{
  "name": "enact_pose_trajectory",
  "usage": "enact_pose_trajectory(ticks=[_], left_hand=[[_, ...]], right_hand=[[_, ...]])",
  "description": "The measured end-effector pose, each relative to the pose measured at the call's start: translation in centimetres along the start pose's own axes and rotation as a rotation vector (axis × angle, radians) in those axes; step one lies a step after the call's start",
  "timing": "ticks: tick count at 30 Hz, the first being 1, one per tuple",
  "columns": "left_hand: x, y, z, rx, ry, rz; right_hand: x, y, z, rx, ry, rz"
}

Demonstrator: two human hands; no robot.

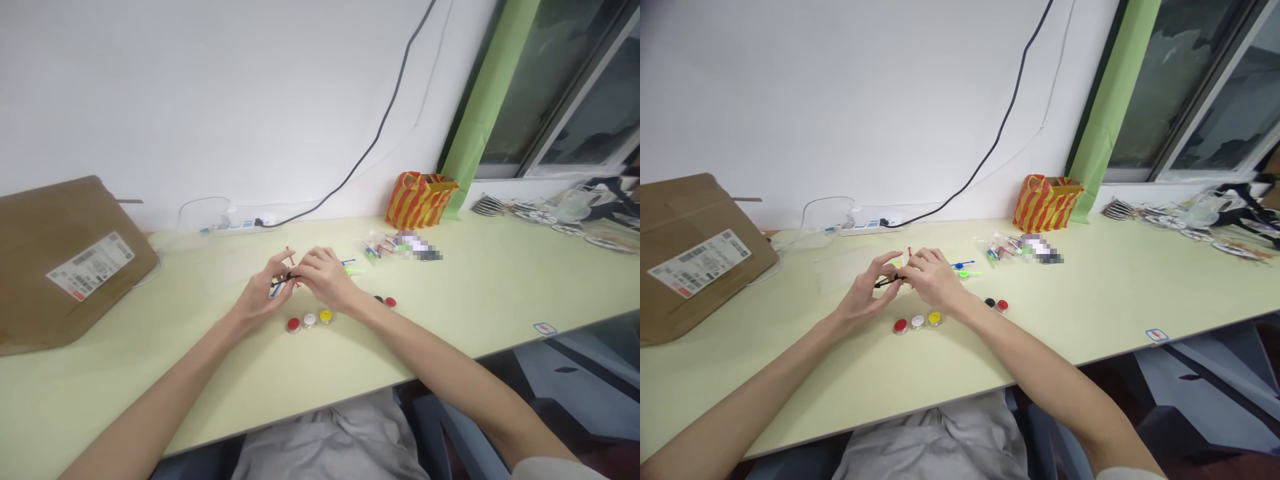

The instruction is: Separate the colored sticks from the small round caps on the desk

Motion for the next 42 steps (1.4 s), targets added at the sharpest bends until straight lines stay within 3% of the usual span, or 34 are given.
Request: enact_pose_trajectory(ticks=[4,9,14,18,28,33,36,42], left_hand=[[-0.4,0.0,0.4,-0.037,-0.024,-0.036],[-0.4,0.1,1.3,-0.098,-0.054,-0.046],[-0.3,0.2,1.7,-0.133,-0.055,-0.024],[-0.2,0.2,1.8,-0.143,-0.039,-0.014],[-0.2,0.3,2.2,-0.136,-0.087,0.001],[0.7,0.2,2.1,-0.15,-0.185,0.211],[0.8,0.1,2.1,-0.247,-0.232,0.288],[2.6,1.6,1.6,-0.505,0.092,0.613]], right_hand=[[-1.8,-0.4,-4.1,0.11,0.023,0.08],[-2.5,1.1,-9.6,0.327,-0.143,0.442],[-1.8,3.6,-10.2,0.457,-0.179,0.805],[-1.6,4.5,-9.6,0.509,-0.1,0.942],[-1.3,4.6,-9.7,0.497,0.056,0.935],[-1.2,4.3,-9.5,0.452,0.063,0.894],[-0.9,3.4,-8.3,0.361,0.021,0.826],[0.8,2.1,-4.7,0.209,0.099,0.653]])
Point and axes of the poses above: each hand's wrist, its own y-axis away from the middle knuckle, its own x-axis out of the palm, z = x × y, the point moved 7 cm from there along -y, towards the middle knuckle, and after that the axes turned 8 degrees about y, right-handed, at the moved point
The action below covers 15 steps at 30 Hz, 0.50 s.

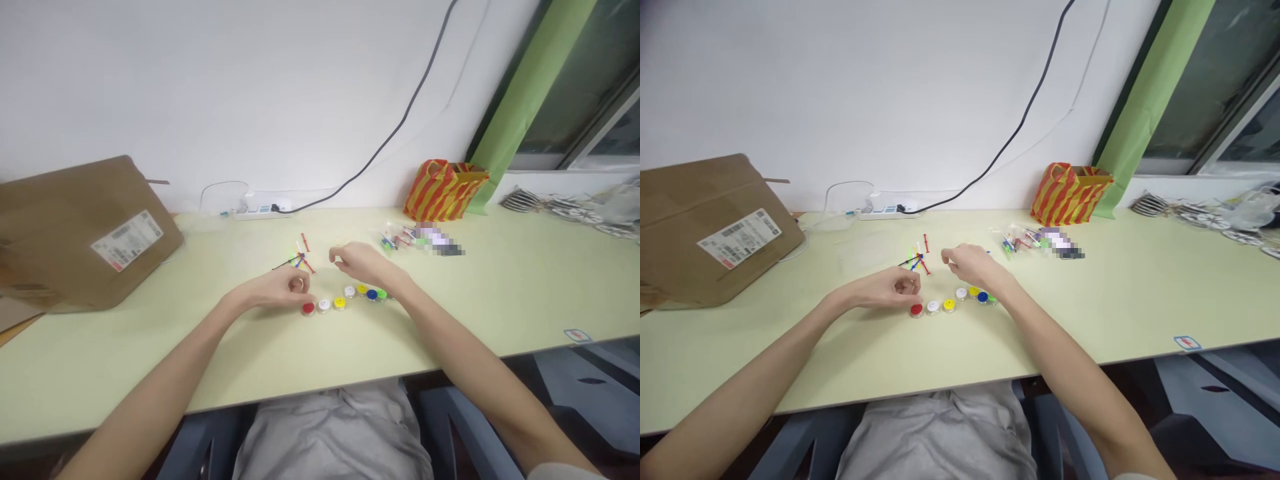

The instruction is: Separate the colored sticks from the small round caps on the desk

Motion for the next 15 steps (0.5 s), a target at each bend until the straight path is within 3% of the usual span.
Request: enact_pose_trajectory(ticks=[2,8,11,15], left_hand=[[0.6,0.2,-0.1,-0.001,0.04,0.078],[0.3,0.1,0.0,0.051,0.007,0.09],[-0.6,-0.1,0.5,0.079,-0.062,-0.014],[-1.6,-0.3,0.9,0.133,-0.122,-0.21]], right_hand=[[0.8,-0.2,1.2,-0.029,0.028,-0.002],[2.2,-0.9,4.1,-0.203,0.068,-0.028],[2.6,-1.1,4.5,-0.261,0.028,-0.008],[2.6,-1.2,3.4,-0.22,-0.027,0.031]])
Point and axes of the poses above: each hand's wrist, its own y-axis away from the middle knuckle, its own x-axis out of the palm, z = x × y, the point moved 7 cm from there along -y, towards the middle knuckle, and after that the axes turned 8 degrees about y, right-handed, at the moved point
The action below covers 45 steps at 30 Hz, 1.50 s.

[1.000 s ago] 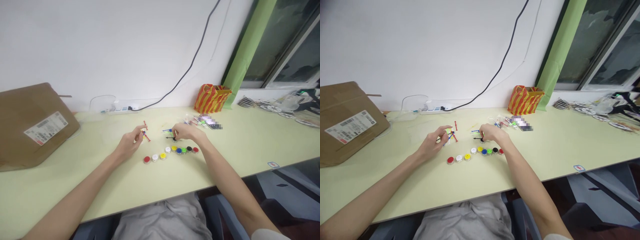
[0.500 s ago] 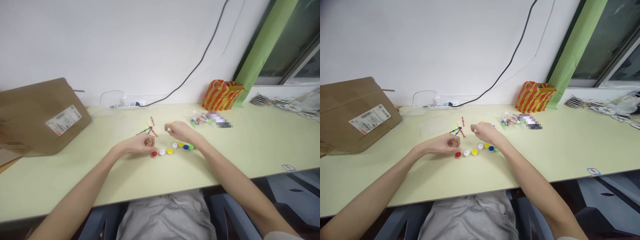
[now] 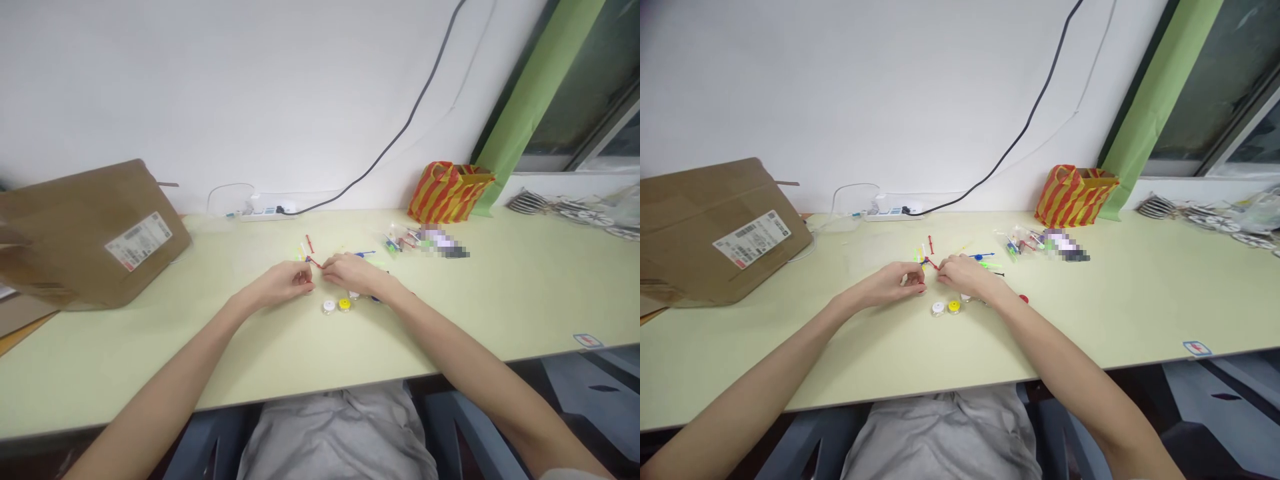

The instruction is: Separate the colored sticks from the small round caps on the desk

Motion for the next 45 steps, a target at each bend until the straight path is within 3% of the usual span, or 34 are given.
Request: enact_pose_trajectory(ticks=[4,9,14,20,26,29,31,34,37,45], left_hand=[[-0.1,-0.2,0.2,0.041,-0.063,-0.084],[-0.4,-0.4,0.6,0.047,-0.08,-0.167],[-0.4,-0.8,1.0,0.041,0.122,-0.229],[-0.8,-0.7,-0.4,0.244,0.063,-0.381],[-1.2,-0.4,-0.9,0.246,0.069,-0.453],[-1.6,-0.2,-0.8,0.194,0.048,-0.508],[-1.9,-0.1,-0.5,0.138,0.076,-0.549],[-2.1,0.0,-0.1,0.077,0.207,-0.57],[-1.9,-0.1,-0.6,0.108,0.287,-0.548],[-1.4,0.0,-1.9,0.124,0.268,-0.537]], right_hand=[[-0.4,0.2,-1.3,0.099,0.119,0.034],[-0.4,-0.6,-1.4,0.185,0.201,0.02],[0.2,-1.4,-1.3,0.243,0.217,-0.004],[0.3,-1.5,-1.2,0.235,0.257,0.002],[-0.5,-1.1,-1.3,0.251,0.225,-0.053],[-1.5,-0.6,-1.6,0.337,0.047,-0.162],[-2.1,-0.4,-1.7,0.368,-0.219,-0.294],[-2.0,-0.6,-1.4,0.291,-0.716,-0.438],[-1.4,-1.2,-0.9,0.172,-1.043,-0.44],[-1.3,-0.6,-1.7,0.238,-1.231,-0.526]])
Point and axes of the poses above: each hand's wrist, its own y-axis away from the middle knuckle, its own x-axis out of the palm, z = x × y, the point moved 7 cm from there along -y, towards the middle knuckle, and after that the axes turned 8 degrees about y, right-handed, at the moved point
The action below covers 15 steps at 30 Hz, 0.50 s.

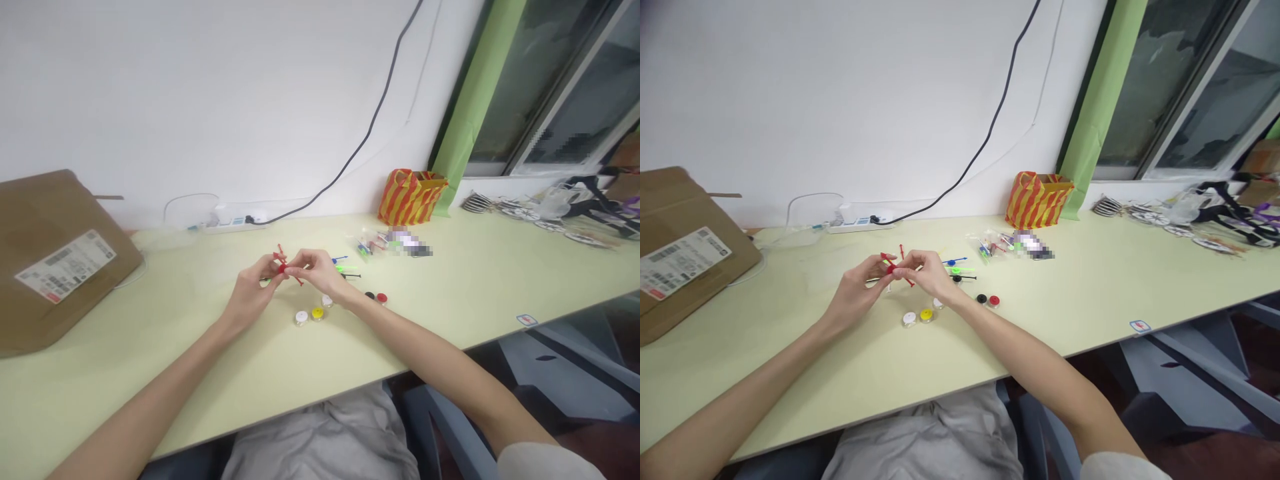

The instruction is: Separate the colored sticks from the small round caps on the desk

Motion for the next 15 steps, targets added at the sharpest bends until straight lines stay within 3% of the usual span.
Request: enact_pose_trajectory(ticks=[5,15], left_hand=[[0.39,0.05,0.14,-0.018,0.06,0.004],[0.66,0.38,-0.45,0.0,0.052,0.067]], right_hand=[[-0.44,-0.02,-0.53,0.007,-0.04,-0.031],[0.2,0.4,-1.04,0.149,-0.171,0.083]])
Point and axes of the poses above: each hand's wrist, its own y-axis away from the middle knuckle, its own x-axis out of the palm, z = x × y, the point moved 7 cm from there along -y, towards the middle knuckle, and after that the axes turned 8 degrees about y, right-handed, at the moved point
